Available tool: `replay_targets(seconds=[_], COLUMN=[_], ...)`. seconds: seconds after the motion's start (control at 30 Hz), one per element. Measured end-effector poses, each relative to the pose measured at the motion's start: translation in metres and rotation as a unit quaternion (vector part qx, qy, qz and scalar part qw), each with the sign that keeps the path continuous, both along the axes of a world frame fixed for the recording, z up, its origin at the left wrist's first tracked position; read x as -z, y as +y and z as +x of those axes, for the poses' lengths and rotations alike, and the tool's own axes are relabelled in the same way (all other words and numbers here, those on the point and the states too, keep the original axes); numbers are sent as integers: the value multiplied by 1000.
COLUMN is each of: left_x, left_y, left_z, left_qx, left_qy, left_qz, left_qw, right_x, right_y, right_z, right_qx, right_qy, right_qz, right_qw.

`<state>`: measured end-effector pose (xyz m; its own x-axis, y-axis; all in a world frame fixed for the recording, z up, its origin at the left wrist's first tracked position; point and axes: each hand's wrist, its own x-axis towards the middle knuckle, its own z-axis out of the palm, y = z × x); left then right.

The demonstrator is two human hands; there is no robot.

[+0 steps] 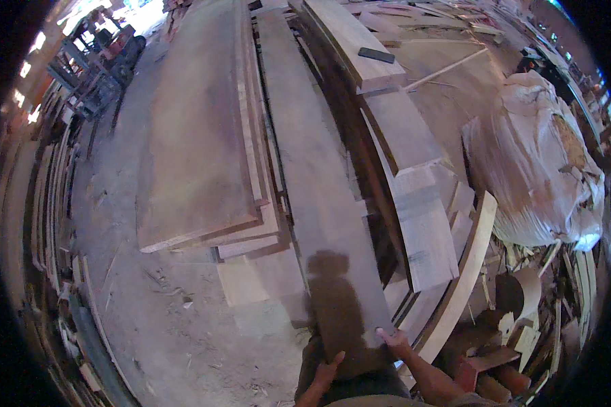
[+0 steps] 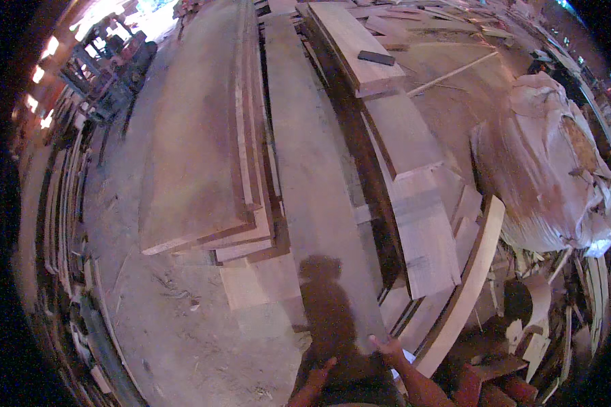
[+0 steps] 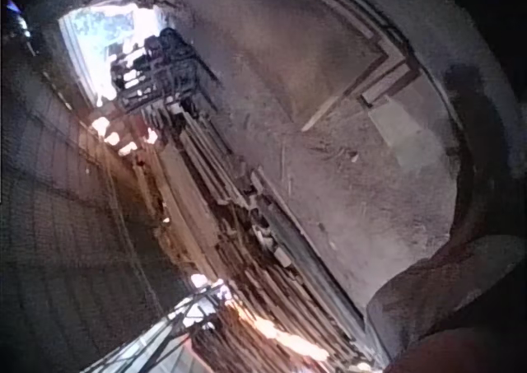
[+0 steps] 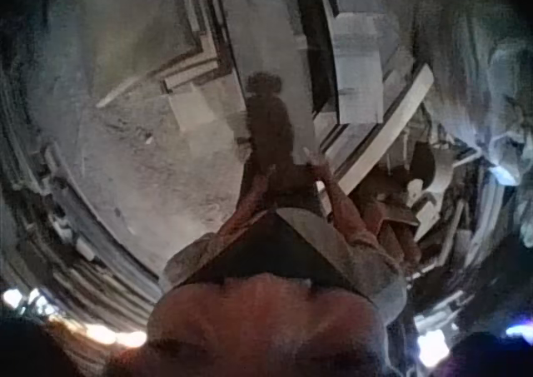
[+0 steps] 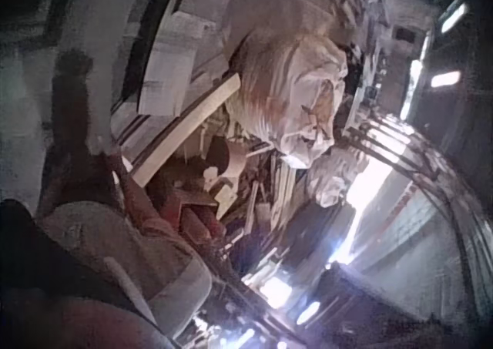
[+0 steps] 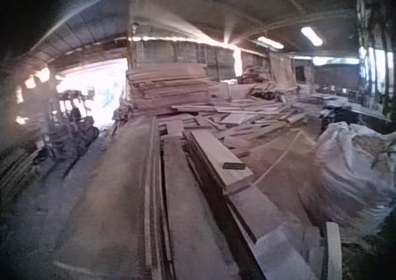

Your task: The person operates a forklift to move a stack of wooden planks, then walks through a workshop to pick up and inspect several planks. They measure one plank with a tape measure and mark it with a pen.

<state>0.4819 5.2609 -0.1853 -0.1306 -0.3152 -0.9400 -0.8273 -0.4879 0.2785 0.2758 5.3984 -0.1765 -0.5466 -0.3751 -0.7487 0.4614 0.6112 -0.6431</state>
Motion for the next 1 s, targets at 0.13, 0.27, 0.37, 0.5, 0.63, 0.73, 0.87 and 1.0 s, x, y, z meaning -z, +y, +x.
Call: replay_targets(seconds=[0.13, 0.27, 0.37, 0.5, 0.63, 0.73, 0.87, 1.0], left_x=[-33, -38, -56, -52, -81, -83, -110, -80], left_y=[-25, -21, -25, -23, -27, -24, -29, -28], left_z=[1, 7, 6, 15, 11, 14, 6, 16], left_qx=[-104, -123, -116, -127, -142, -130, -141, -143], left_qy=[160, 196, 168, 179, 180, 172, 172, 150], left_qz=[45, 48, 49, 38, 33, 47, 49, 41], left_qw=[981, 972, 978, 975, 973, 975, 974, 977], right_x=[-42, -24, -49, -24, -47, -41, -71, -89], right_y=[-26, -18, -31, -22, -28, -16, -23, -38], right_z=[8, 7, 10, 19, 16, 16, 8, 13], right_qx=[-49, -105, -97, -61, -65, -39, -72, -49], right_qy=[17, 21, 36, 73, 23, 36, 44, 35], right_qz=[64, 128, 154, 128, 94, 50, 92, 92], right_qw=[997, 986, 983, 987, 993, 997, 992, 994])
